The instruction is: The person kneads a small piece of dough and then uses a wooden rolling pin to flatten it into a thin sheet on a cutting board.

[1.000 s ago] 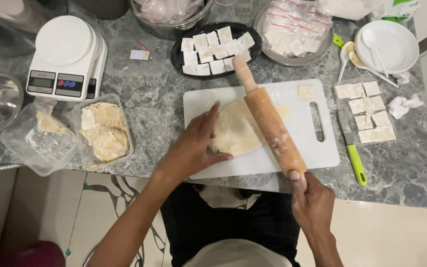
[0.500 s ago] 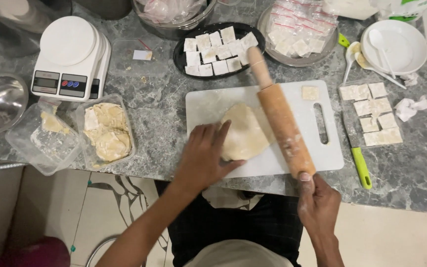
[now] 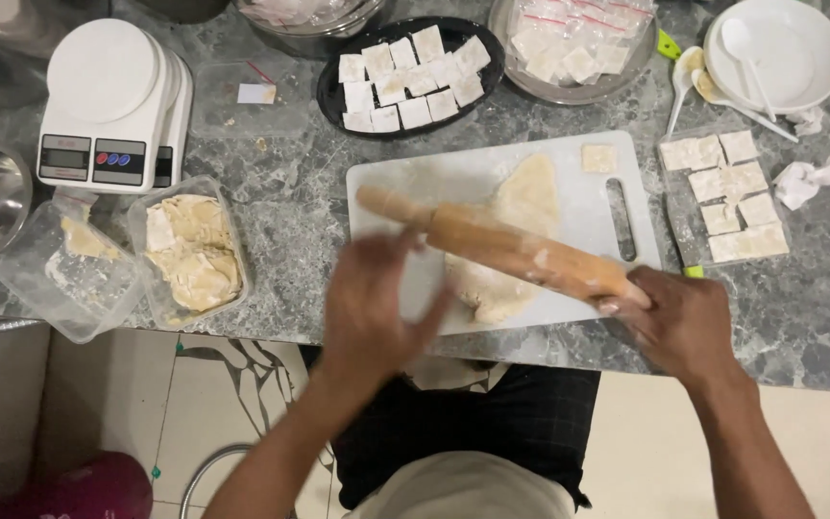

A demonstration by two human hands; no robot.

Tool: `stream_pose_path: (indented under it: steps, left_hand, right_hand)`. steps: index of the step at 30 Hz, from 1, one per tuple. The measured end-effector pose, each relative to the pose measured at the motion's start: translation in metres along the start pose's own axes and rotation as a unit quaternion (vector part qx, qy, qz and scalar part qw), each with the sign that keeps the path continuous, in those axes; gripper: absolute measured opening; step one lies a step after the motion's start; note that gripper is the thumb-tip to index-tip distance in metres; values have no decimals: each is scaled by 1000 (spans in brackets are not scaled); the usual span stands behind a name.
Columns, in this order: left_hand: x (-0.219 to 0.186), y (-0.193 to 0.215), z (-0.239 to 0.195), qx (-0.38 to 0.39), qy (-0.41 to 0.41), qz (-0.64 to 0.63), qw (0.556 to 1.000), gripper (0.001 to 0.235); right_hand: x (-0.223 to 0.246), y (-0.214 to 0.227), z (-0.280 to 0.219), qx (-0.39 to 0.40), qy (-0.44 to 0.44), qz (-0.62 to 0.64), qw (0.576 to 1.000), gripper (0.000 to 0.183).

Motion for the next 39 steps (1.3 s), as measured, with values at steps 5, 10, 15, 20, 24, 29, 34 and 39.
stream_pose_path:
  steps: [5, 10, 15, 20, 24, 29, 34, 39]
  left_hand:
    - [46, -6, 56, 2, -109, 18, 994, 29]
    - [66, -39, 70, 258, 62, -73, 961, 45]
    - [67, -48, 83, 240, 91, -88, 963, 45]
    - [74, -58, 75, 185, 133, -27, 973, 43]
    - [78, -63, 74, 126, 117, -21, 985, 42]
    - [85, -68, 77, 70, 45, -52, 995, 28]
    - [92, -74, 85, 33, 14, -26, 999, 28]
    - [92, -76, 96, 66, 17, 3, 998, 29]
  right_hand:
    - [12, -2, 15, 15, 29, -11, 999, 56]
    - [27, 11, 27, 172, -155, 19, 973, 82]
    - [35, 10, 62, 173, -229, -14, 958, 69]
    - [26, -10, 53, 154, -258, -74, 951, 57]
    - [27, -12, 48, 71, -190, -93, 975, 51]
    - [23, -8, 62, 110, -186, -76, 973, 53]
    - [3, -15, 78, 164, -185, -46, 968, 51]
    - [3, -12, 89, 125, -149, -80, 978, 47]
Point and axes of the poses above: each hand's wrist, its own z-axis towards the middle knuckle, its own y-axis out of the back of the hand, x = y × z, the point moved 3 cm from there along z, towards the middle knuckle, and after that the axes turned 1 degree about z, right-handed, at the moved point
